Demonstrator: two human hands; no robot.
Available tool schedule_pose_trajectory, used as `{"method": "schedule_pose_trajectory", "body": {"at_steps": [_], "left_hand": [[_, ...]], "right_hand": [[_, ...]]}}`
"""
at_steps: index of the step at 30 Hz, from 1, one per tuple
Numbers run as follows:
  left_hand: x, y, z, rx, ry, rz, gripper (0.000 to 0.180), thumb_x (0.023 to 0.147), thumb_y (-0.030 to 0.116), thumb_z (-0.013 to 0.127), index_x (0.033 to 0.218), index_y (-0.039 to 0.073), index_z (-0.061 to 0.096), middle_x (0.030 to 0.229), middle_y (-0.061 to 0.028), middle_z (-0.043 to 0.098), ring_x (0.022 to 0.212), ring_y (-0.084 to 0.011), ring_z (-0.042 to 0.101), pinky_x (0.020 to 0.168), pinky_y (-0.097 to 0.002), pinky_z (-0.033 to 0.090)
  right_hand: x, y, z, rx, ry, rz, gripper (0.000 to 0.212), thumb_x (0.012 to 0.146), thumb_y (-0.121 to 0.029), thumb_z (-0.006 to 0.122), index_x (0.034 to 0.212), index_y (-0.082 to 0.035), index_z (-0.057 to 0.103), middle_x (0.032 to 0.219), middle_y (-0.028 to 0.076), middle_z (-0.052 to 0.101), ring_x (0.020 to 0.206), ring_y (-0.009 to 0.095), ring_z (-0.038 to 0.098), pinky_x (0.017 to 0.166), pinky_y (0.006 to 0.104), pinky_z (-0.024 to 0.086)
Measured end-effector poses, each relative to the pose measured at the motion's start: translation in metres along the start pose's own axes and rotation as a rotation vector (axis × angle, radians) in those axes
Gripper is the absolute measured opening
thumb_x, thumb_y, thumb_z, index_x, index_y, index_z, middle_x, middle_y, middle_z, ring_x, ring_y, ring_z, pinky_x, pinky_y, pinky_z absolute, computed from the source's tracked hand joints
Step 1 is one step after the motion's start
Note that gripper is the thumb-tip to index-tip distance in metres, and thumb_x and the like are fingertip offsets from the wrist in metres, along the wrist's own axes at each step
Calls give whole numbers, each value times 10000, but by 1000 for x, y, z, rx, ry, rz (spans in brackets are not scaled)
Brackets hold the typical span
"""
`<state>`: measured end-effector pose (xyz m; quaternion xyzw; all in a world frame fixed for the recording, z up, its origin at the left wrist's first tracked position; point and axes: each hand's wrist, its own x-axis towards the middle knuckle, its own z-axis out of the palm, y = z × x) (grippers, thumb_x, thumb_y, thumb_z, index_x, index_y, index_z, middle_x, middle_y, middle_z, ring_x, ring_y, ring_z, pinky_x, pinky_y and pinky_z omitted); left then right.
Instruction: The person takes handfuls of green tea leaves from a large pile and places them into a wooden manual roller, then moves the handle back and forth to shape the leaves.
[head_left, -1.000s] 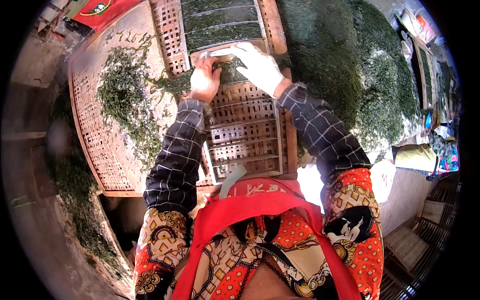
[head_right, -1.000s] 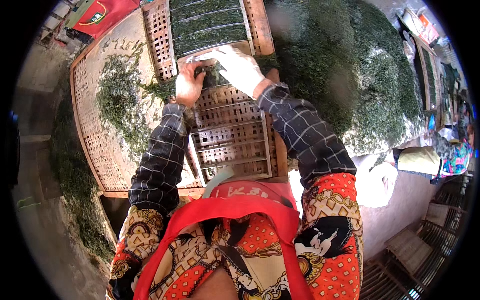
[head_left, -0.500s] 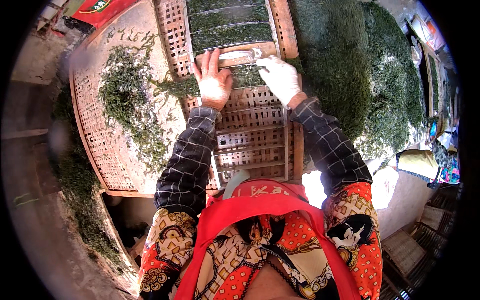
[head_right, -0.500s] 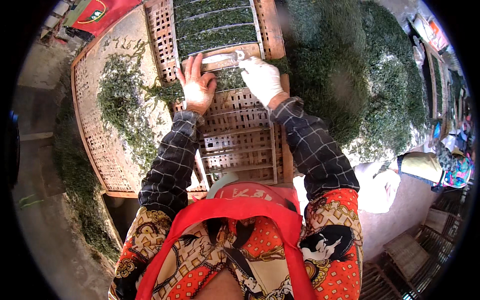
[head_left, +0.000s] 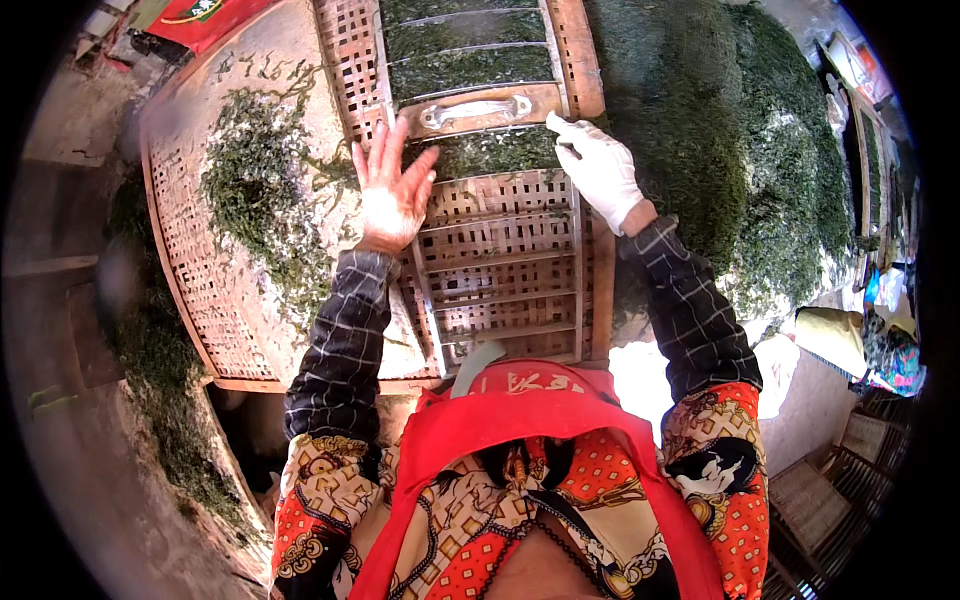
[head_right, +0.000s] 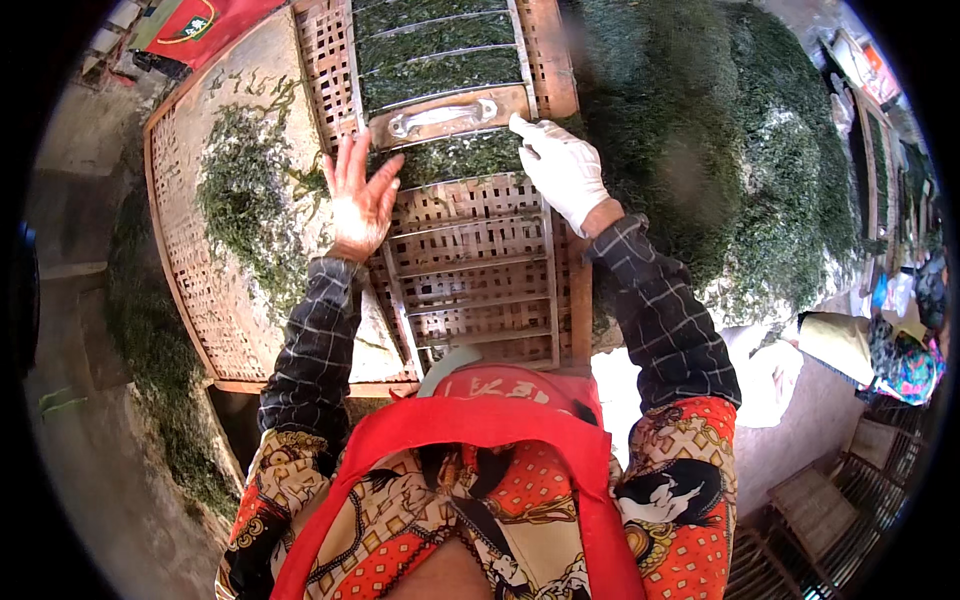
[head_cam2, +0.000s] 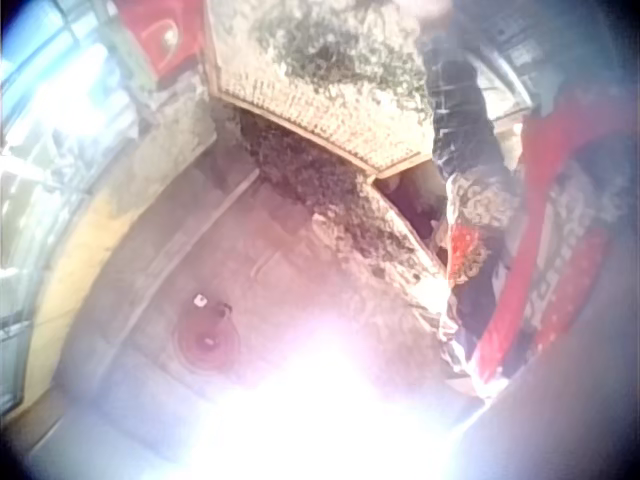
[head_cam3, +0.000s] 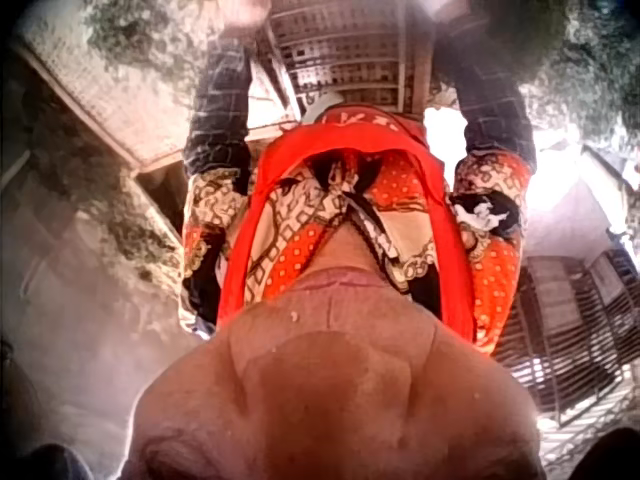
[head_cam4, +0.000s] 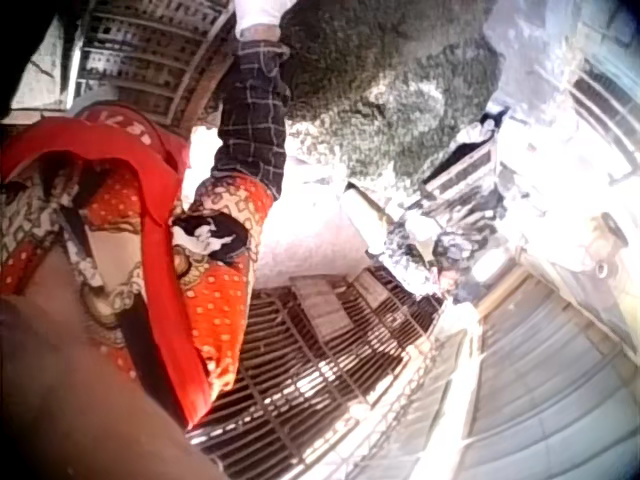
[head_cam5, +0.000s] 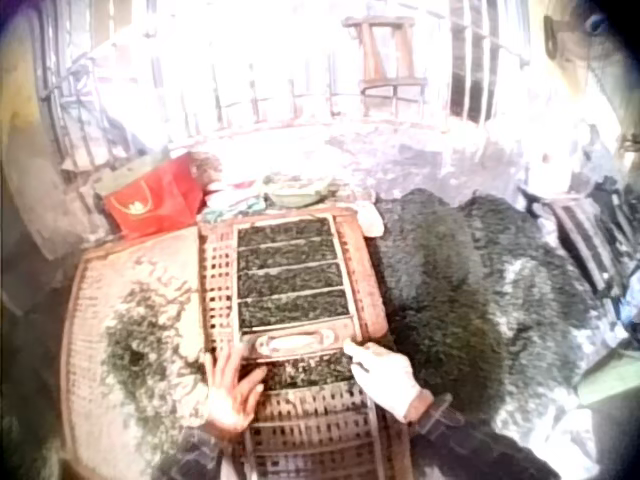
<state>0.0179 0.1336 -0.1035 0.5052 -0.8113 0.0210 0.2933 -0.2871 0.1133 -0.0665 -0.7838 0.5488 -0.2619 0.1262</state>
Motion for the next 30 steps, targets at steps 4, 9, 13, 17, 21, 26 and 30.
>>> {"method": "schedule_pose_trajectory", "body": {"at_steps": [4,9,13,17,21,26,30], "left_hand": [[-14,-8,1,250,-117,-103,255,923,266,618,1143,179,713,1560,-88,301,1467,-330,202,1147,-634,79],[4,-10,6,26,-137,-240,278,883,220,635,1136,131,710,1576,-101,275,1471,-334,190,1157,-615,65],[-12,-26,-31,-94,-250,-266,704,770,87,636,1443,108,429,1578,-138,243,1483,-329,144,1177,-569,15],[-5,-23,-18,-46,-350,-339,972,696,69,682,1532,67,185,1598,-153,155,1490,-342,92,1169,-591,-2],[0,-39,-7,47,-390,-302,838,685,45,677,1450,51,335,1584,-163,190,1489,-347,93,1160,-621,-14],[11,-54,-3,62,-237,-199,300,757,28,600,1054,64,572,1020,-160,672,1076,-320,627,1050,-519,385],[60,-7,-19,-274,-387,-248,228,817,48,585,1044,53,606,889,-190,666,784,-347,669,707,-430,535]], "right_hand": [[7,-61,25,-53,-38,-344,340,891,-170,573,1205,-49,623,1154,100,629,1099,245,589,958,370,459],[6,-75,94,-76,-283,-345,561,955,-310,515,1394,28,432,1461,208,423,1363,318,397,1163,444,251],[7,-90,83,23,-227,-374,565,945,-294,530,1399,24,422,1445,202,434,1373,314,381,1169,434,241],[13,-90,116,65,-256,-301,591,919,-260,554,1417,17,396,1461,206,412,1375,330,377,1173,428,233],[20,-97,127,11,-214,-372,634,904,-289,584,1408,46,394,1454,231,409,1377,339,369,1174,428,229],[25,-100,131,-29,-290,-372,596,891,-315,558,1331,79,477,1430,271,423,1357,358,388,1169,445,223],[25,-101,128,-204,-292,-461,432,866,-274,536,1139,45,639,1159,249,638,1160,368,579,1086,465,348]]}}
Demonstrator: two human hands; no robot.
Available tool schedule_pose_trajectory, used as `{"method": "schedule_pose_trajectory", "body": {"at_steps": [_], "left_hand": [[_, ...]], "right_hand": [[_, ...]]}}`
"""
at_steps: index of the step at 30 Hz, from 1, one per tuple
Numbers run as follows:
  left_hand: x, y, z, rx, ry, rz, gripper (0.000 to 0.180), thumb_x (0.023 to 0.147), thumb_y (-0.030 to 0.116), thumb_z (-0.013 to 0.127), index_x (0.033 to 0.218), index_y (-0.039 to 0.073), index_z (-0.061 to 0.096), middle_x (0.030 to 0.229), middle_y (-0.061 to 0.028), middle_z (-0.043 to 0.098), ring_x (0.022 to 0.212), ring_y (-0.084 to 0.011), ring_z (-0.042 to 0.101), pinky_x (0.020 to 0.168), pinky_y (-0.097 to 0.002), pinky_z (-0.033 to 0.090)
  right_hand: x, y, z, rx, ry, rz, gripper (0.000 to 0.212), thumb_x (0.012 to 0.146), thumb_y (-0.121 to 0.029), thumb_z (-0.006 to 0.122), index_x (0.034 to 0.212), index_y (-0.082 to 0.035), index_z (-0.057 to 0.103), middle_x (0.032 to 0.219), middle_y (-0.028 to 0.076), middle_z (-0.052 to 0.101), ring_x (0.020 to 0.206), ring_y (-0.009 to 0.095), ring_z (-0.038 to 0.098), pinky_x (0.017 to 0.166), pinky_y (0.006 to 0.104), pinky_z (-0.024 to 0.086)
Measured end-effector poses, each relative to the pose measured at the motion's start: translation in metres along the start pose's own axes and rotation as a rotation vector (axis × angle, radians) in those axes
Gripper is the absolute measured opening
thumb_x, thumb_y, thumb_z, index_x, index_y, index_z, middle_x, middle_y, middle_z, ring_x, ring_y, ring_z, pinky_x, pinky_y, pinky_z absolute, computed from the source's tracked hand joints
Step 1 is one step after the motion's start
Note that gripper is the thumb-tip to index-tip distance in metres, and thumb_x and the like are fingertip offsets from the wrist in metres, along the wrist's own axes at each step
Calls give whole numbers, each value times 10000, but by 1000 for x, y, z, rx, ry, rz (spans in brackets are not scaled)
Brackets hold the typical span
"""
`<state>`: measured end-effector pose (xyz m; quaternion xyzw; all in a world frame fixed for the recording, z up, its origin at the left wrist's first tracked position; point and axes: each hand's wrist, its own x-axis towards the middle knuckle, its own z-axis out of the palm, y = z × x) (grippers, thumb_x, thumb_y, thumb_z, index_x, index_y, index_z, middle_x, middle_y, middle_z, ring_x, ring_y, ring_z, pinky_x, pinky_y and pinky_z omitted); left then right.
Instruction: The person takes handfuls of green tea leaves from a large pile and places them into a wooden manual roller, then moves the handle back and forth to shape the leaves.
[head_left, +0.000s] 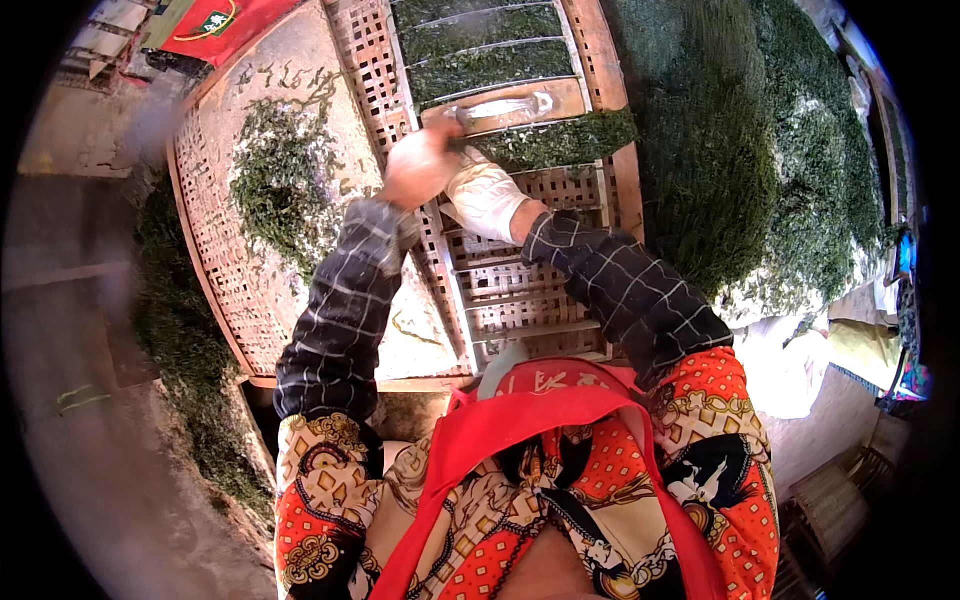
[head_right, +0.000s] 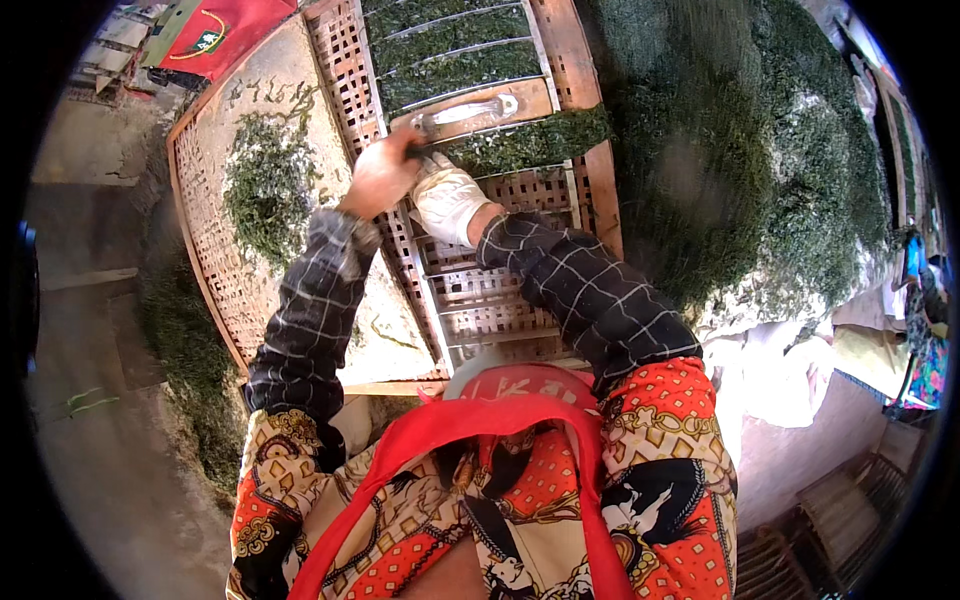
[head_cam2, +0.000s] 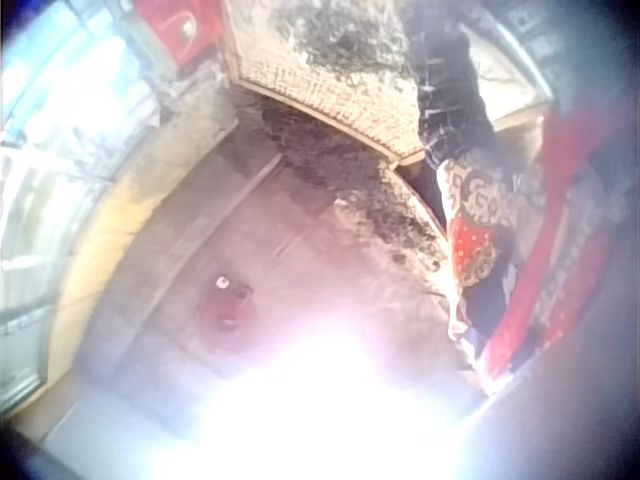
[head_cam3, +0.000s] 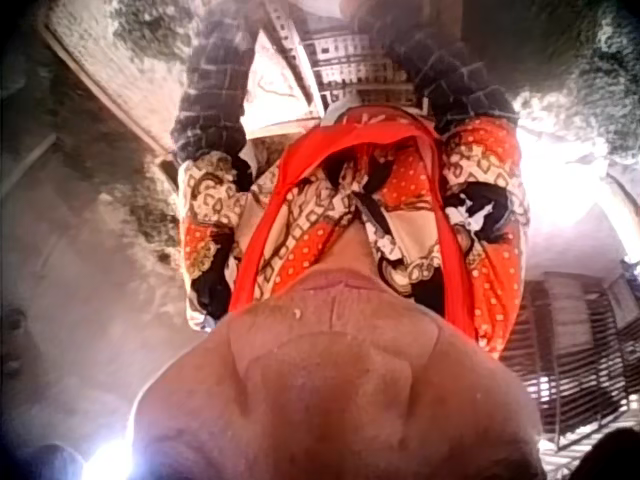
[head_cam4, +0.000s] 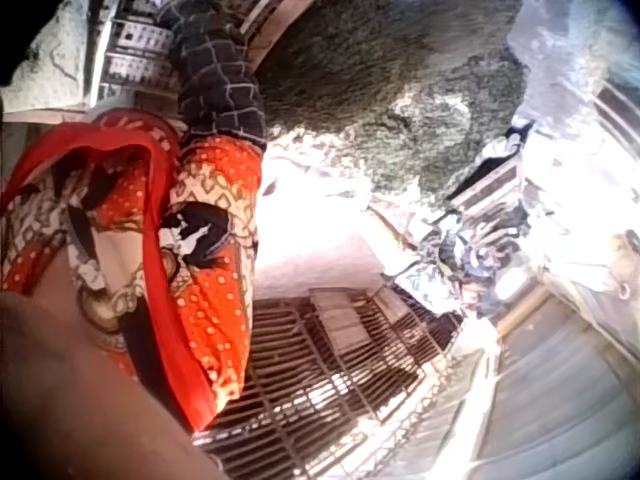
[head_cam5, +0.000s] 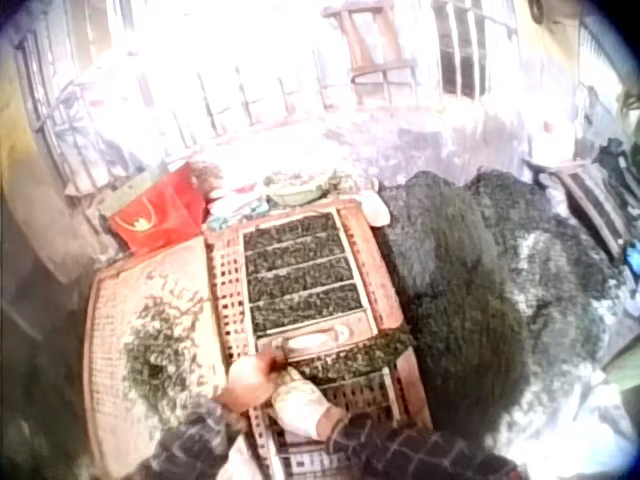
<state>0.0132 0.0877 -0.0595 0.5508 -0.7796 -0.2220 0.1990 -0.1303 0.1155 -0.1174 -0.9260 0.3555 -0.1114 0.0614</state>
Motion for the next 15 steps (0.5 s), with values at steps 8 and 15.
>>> {"method": "schedule_pose_trajectory", "body": {"at_steps": [8,15], "left_hand": [[9,23,-43,138,-165,-31,778,783,125,756,1454,56,367,1445,-198,420,1304,-350,451,1087,-417,411],[-46,-41,42,-135,433,-229,486,868,176,697,1297,1,551,1296,-221,564,1237,-355,496,1061,-434,392]], "right_hand": [[-3,13,-10,145,-96,24,321,834,-272,619,953,25,654,911,202,669,867,361,660,802,449,514],[-24,15,-27,320,223,68,151,859,-177,584,908,-50,651,816,120,648,737,293,647,719,394,531]]}}
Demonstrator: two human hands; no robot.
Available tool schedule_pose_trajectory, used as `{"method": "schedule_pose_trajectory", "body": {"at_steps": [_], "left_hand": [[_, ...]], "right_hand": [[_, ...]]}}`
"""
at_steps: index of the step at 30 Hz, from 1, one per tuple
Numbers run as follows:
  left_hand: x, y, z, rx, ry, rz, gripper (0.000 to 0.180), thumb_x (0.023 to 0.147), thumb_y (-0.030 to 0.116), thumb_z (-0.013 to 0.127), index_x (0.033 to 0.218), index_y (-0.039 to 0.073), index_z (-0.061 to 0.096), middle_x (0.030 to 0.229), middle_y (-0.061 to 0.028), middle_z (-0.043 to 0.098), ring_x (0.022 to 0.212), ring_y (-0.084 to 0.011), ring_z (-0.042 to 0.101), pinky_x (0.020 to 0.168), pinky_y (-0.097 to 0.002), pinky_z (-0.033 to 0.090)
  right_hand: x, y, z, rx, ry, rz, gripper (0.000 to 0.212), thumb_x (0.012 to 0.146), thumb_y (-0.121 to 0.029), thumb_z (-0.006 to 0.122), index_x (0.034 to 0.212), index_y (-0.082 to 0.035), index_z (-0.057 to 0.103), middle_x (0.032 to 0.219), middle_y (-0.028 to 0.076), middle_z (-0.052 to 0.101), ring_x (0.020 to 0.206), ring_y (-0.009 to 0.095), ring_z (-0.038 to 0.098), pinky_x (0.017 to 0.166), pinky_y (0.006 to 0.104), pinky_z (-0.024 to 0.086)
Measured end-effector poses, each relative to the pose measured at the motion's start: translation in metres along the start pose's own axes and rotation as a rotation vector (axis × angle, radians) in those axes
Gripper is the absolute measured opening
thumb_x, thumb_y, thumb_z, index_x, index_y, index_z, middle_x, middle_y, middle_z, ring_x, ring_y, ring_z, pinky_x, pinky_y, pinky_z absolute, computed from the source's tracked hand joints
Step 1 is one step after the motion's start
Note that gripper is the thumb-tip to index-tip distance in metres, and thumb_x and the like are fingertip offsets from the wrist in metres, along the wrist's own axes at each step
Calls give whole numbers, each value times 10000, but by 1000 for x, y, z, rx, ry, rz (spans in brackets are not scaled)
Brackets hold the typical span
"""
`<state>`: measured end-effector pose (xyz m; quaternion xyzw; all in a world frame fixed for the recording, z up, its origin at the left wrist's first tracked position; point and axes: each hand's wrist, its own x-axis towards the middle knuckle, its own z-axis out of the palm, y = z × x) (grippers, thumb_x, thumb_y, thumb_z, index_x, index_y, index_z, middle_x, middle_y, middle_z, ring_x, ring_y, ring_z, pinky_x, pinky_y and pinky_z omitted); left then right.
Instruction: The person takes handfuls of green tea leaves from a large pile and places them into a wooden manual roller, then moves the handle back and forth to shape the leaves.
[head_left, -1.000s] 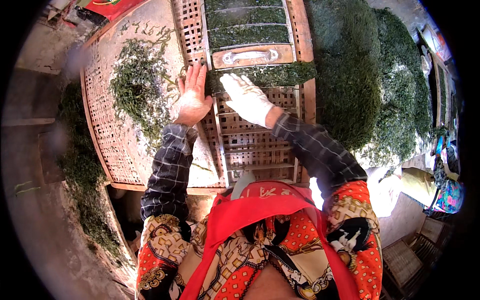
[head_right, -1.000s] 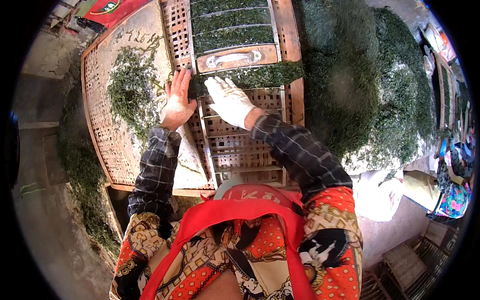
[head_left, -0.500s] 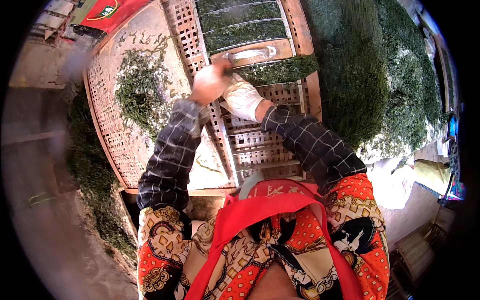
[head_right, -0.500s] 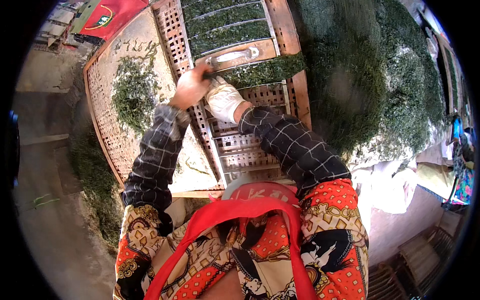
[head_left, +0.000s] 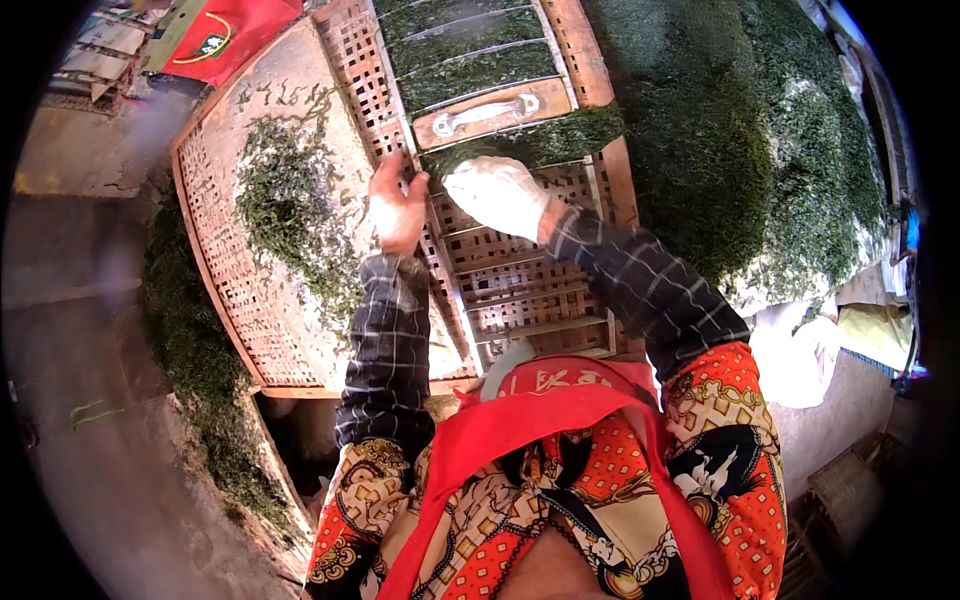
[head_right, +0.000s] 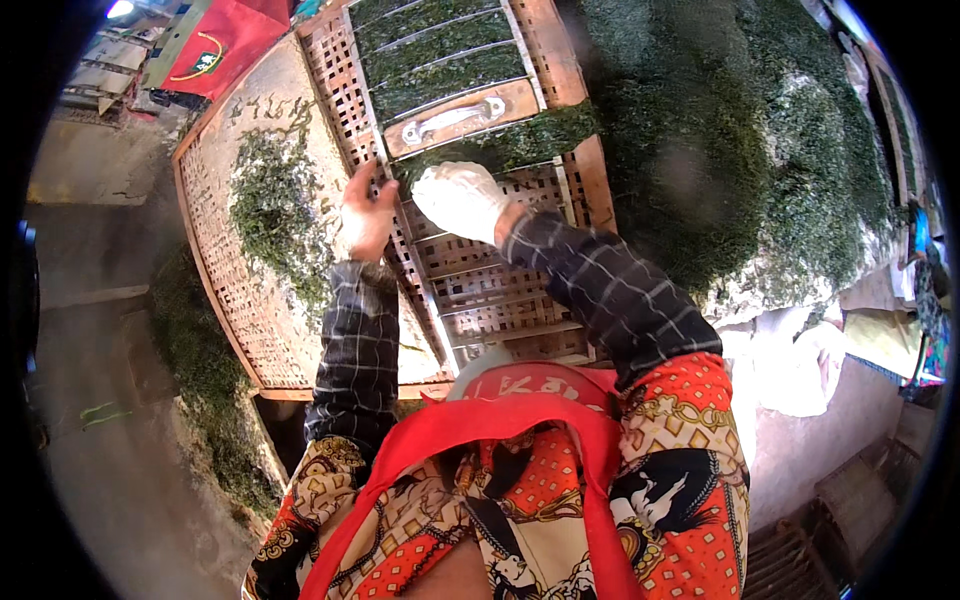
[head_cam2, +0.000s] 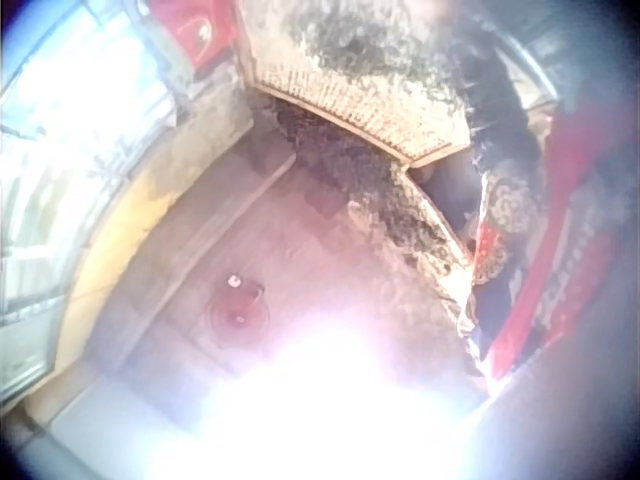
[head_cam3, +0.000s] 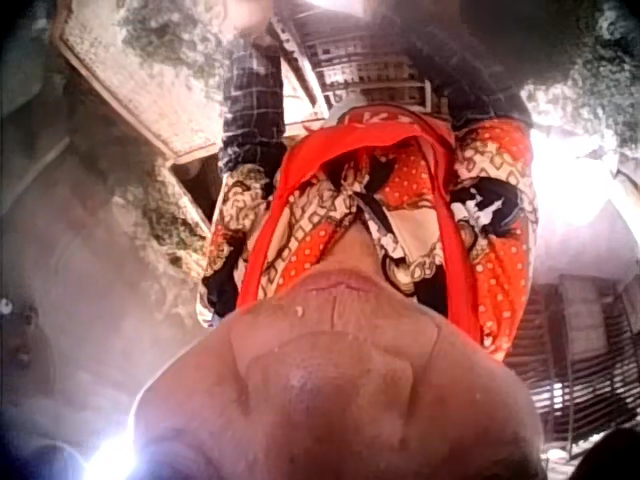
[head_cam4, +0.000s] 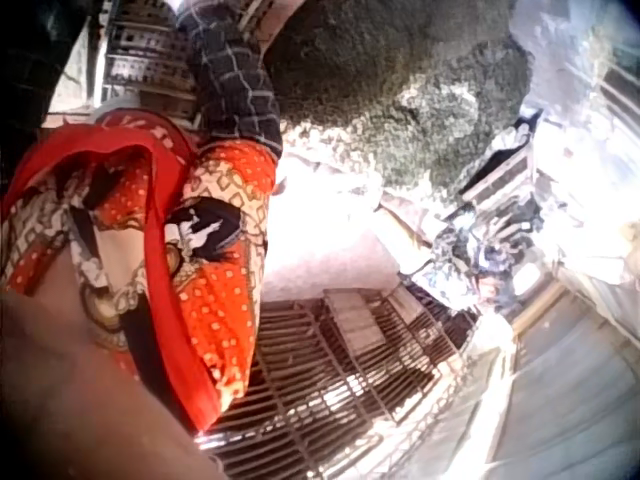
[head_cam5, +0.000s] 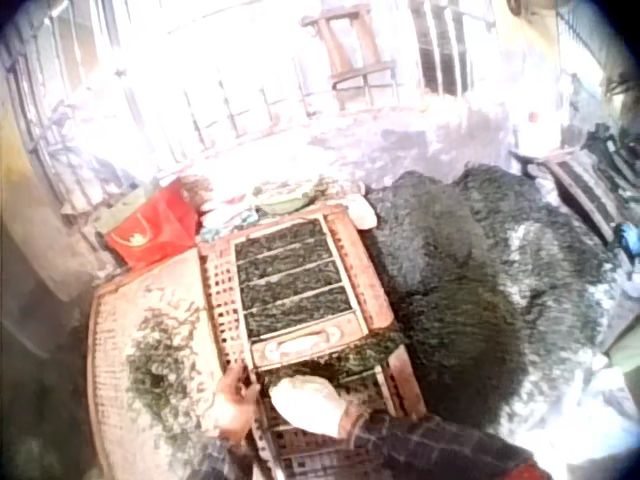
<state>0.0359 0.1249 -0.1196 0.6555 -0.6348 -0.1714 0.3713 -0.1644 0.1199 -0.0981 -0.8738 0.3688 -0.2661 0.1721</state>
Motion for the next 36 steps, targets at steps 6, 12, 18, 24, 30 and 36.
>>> {"method": "schedule_pose_trajectory", "body": {"at_steps": [6,12,18,24,30,36], "left_hand": [[-26,33,42,299,-156,372,614,1012,446,421,1445,12,382,1481,-204,406,1379,-369,374,1115,-499,319],[-23,31,44,327,-293,392,521,962,279,559,1397,8,468,1493,-172,406,1412,-345,330,1160,-468,246],[-22,130,101,167,-420,698,741,890,247,656,1462,-57,296,1547,-237,261,1443,-349,258,1183,-427,222],[-19,123,129,327,-430,744,790,814,284,714,1392,-119,356,1504,-300,288,1433,-401,250,1178,-490,197],[-18,109,136,359,-346,878,652,819,287,679,1349,-31,470,1384,-237,479,1325,-391,406,1138,-491,278],[-26,95,129,-106,-540,601,456,897,253,543,1305,50,507,1304,-152,526,1214,-318,491,1031,-459,364]], "right_hand": [[-27,45,11,-311,224,246,160,940,-205,535,898,-90,638,818,79,614,769,214,615,690,352,524],[-68,46,-76,193,553,309,290,920,-101,528,1188,-95,640,1119,125,628,1035,278,608,933,369,468],[-99,93,-71,-464,295,454,787,780,-33,567,1503,-10,258,1515,219,314,1415,351,298,1169,427,232],[-72,110,-89,-515,272,297,373,758,-116,601,1114,-29,667,1284,169,560,1243,328,497,1045,411,395],[-36,78,-64,-546,312,318,72,735,-149,593,765,-98,633,692,89,631,652,261,650,587,380,511],[13,20,-40,-503,-44,266,204,787,-103,563,950,-22,656,797,118,652,737,231,664,629,399,531]]}}
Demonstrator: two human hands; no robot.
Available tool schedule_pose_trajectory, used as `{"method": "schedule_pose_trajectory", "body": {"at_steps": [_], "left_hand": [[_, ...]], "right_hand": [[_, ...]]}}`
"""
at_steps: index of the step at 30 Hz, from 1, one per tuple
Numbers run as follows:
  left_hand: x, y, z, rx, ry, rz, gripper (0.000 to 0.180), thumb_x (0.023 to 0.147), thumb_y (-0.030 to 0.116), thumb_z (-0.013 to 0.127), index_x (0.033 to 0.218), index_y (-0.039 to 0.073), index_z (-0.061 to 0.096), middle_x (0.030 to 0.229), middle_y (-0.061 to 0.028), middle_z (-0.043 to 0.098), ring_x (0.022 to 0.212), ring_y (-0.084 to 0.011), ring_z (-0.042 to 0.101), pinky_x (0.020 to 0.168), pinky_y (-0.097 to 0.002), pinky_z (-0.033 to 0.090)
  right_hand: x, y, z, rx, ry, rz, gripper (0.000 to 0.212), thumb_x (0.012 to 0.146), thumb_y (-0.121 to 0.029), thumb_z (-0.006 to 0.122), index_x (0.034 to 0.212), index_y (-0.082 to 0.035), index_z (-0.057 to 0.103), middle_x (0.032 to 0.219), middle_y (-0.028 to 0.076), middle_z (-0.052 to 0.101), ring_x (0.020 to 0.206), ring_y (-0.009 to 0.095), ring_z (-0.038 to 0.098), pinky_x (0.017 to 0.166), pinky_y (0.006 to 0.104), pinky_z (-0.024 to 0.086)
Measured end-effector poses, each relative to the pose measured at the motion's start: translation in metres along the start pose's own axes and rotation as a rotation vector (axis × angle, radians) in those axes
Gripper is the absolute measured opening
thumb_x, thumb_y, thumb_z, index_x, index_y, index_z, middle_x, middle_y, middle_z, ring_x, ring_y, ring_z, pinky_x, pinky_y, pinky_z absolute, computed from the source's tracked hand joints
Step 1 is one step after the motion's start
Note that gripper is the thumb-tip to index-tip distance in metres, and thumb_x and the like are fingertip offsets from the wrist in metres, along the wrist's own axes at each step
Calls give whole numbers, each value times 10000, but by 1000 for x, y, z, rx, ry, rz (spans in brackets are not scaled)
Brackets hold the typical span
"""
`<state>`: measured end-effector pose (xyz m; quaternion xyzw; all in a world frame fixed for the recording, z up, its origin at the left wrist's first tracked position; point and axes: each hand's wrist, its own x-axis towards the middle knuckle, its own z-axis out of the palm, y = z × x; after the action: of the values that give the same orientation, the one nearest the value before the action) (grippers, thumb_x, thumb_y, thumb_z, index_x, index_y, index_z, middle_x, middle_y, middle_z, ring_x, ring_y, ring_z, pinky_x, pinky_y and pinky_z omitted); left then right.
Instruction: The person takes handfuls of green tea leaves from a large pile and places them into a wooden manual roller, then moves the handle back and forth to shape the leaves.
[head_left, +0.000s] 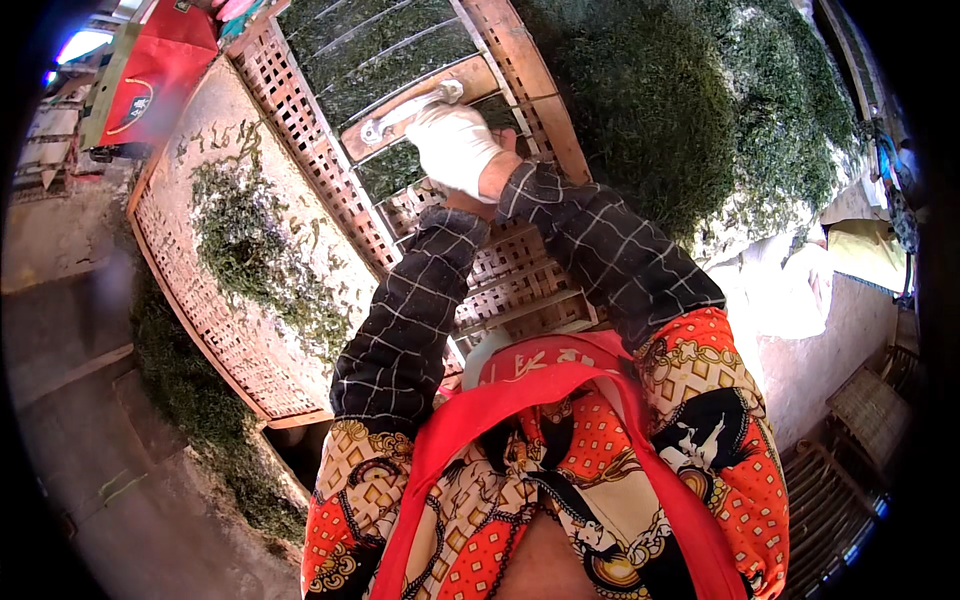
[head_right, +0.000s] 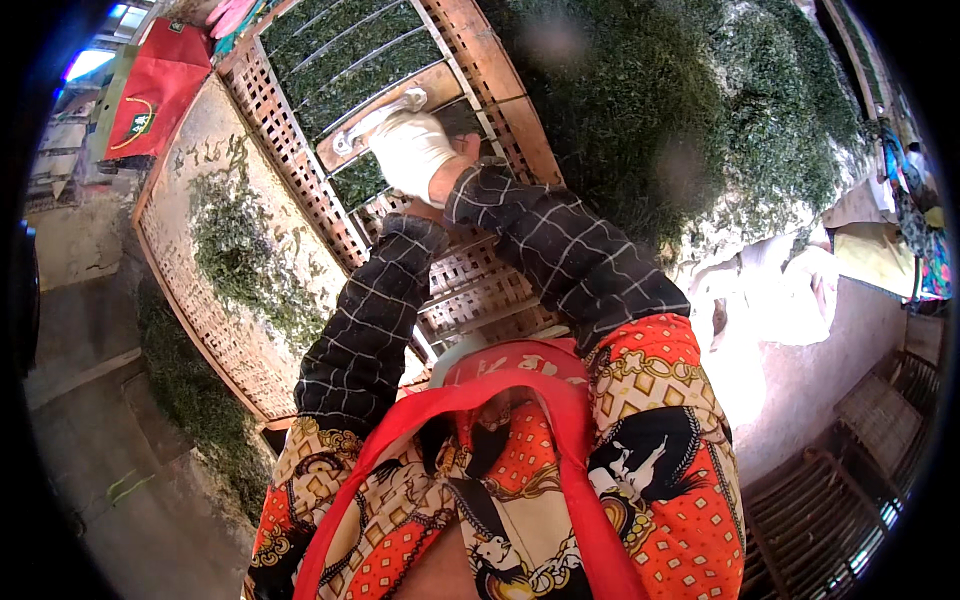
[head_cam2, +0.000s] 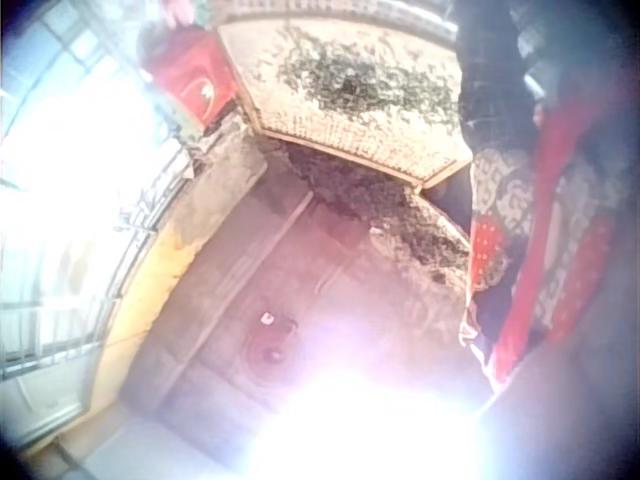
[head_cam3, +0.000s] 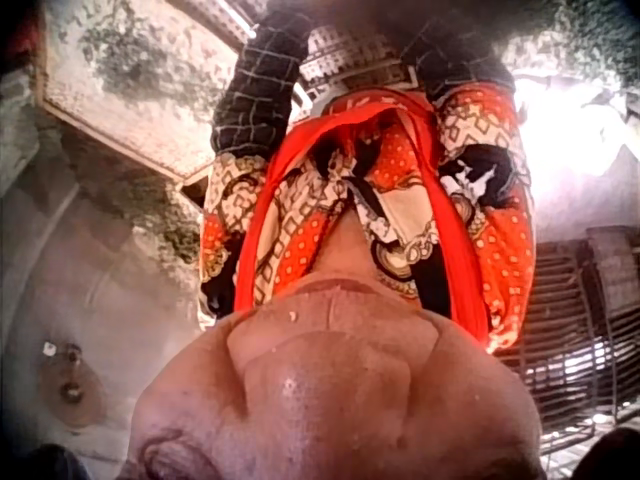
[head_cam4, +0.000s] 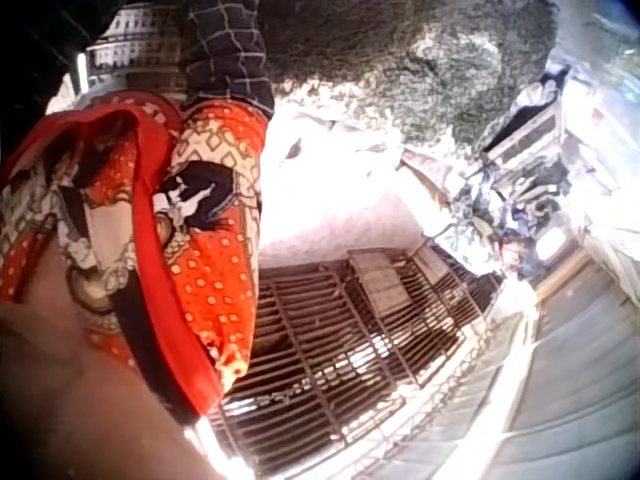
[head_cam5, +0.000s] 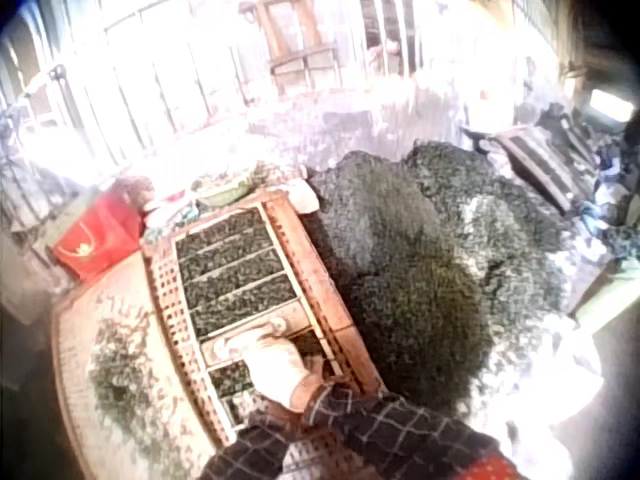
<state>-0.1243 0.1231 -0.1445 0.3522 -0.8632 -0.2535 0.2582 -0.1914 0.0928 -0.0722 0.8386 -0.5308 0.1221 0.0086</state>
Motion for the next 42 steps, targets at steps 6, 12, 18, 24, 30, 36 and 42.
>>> {"method": "schedule_pose_trajectory", "body": {"at_steps": [6,12,18,24,30,36,42], "left_hand": [[2,-12,6,508,187,265,385,831,180,569,1180,18,567,1083,-143,626,1038,-294,580,917,-449,423],[21,17,-8,413,-38,7,267,768,150,618,982,6,549,893,-163,636,848,-334,635,793,-423,471],[16,6,-5,392,-71,12,387,796,195,616,1116,-10,539,995,-187,640,985,-346,610,880,-456,451],[19,-2,11,507,296,326,341,811,162,571,1115,12,607,948,-129,667,856,-313,643,842,-448,473],[16,11,-12,362,-127,-17,366,771,133,606,1100,-19,557,983,-196,630,931,-341,630,851,-445,474],[18,33,-55,349,-188,5,367,837,251,662,1064,-25,580,1025,-202,629,988,-384,614,878,-461,486],[4,3,-58,336,-118,37,616,903,297,625,1414,22,420,1479,-198,398,1389,-336,361,1140,-444,306]], "right_hand": [[-37,13,-40,578,146,125,428,800,-76,585,1222,-6,566,1076,167,626,1052,295,610,952,394,477],[-63,110,-2,59,327,167,288,825,-118,657,1107,-63,671,1213,138,619,1084,289,605,971,385,462],[-42,86,-8,223,497,60,164,893,-196,620,978,-100,723,926,50,716,848,215,678,752,325,547],[-10,15,-5,241,409,-340,389,810,-151,644,1195,-108,607,1091,118,650,914,173,635,700,270,545],[-55,68,-28,310,352,167,409,772,-73,616,1180,-54,605,1207,134,576,1117,287,573,985,369,462],[-61,115,8,136,279,189,373,788,-101,676,1158,-63,663,1263,127,591,1188,307,538,1014,373,434],[-39,119,4,249,288,260,216,858,-270,598,924,-99,714,942,101,697,915,307,654,789,412,519]]}}
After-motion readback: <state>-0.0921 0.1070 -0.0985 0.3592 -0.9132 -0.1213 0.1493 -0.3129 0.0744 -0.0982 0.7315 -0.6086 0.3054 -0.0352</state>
